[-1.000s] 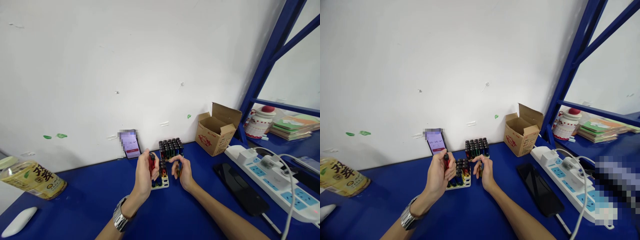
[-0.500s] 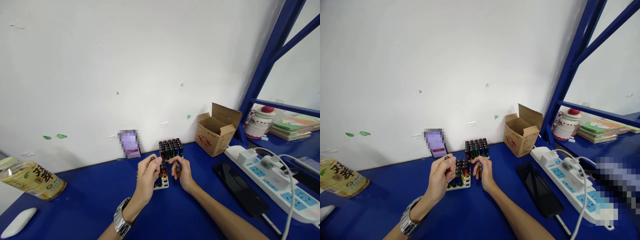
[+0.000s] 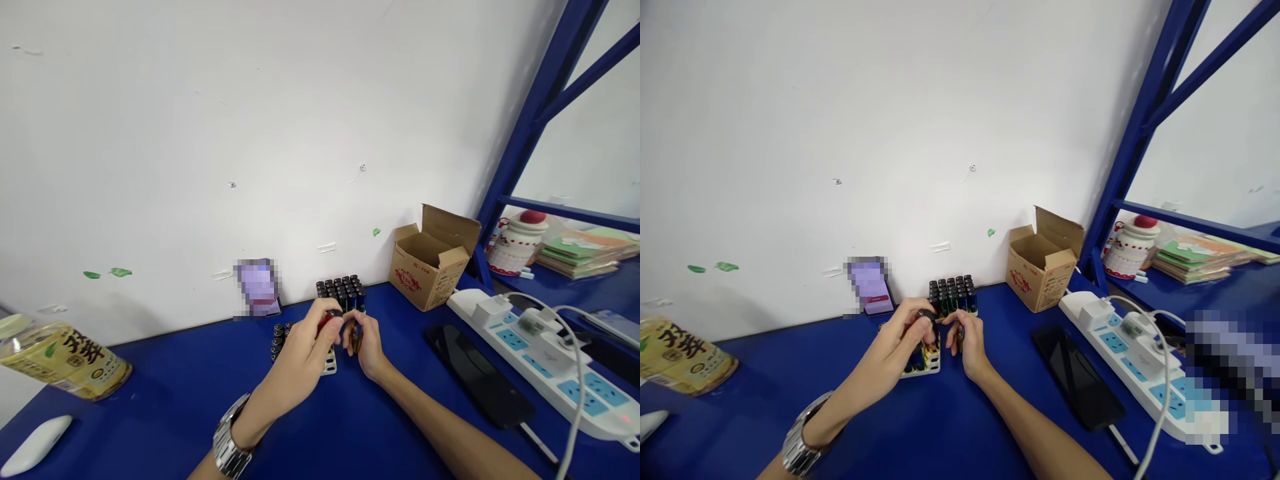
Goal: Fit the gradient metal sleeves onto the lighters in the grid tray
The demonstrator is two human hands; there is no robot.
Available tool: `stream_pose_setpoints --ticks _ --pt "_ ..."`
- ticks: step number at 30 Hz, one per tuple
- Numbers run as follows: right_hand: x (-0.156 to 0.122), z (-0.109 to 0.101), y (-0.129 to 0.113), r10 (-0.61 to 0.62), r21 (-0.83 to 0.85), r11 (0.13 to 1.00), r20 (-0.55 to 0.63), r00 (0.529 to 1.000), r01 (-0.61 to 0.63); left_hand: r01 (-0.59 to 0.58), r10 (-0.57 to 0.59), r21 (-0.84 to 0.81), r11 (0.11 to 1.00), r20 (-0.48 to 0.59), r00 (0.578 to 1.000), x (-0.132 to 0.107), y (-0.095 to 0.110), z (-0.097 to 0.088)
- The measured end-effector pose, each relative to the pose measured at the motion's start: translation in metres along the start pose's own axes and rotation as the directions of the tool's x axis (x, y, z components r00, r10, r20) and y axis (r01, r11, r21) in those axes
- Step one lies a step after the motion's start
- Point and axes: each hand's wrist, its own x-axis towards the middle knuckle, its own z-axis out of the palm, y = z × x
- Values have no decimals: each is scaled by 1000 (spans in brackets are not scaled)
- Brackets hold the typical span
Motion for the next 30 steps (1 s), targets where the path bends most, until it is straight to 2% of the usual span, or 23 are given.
stream_pose_setpoints --ticks 2,4,9,13,17,23,26,30 --pt "0 0 -1 -10 13 1000 -30 1000 11 -58 49 89 994 102 994 0 3 -4" --pt "1 0 -1 -24 15 1000 -52 998 25 -92 63 199 976 145 987 1 4 -8" --pt "1 1 -2 0 22 1000 -43 999 1 -170 92 542 823 169 981 3 -7 -8" --pt "2 1 -3 10 25 1000 -44 999 -9 -167 100 686 708 138 985 5 -22 -3" --pt "2 1 -3 21 25 999 -38 999 -20 -173 183 773 610 74 980 6 -30 -4" --pt "2 1 -2 22 25 999 -38 999 -21 -190 228 847 497 85 970 5 -32 -5" --pt "2 0 -2 22 26 999 -33 999 -21 -193 233 851 488 86 969 5 -31 -4" --pt "3 0 -3 3 90 996 -25 1000 -1 -191 221 818 543 80 972 4 -24 -2"
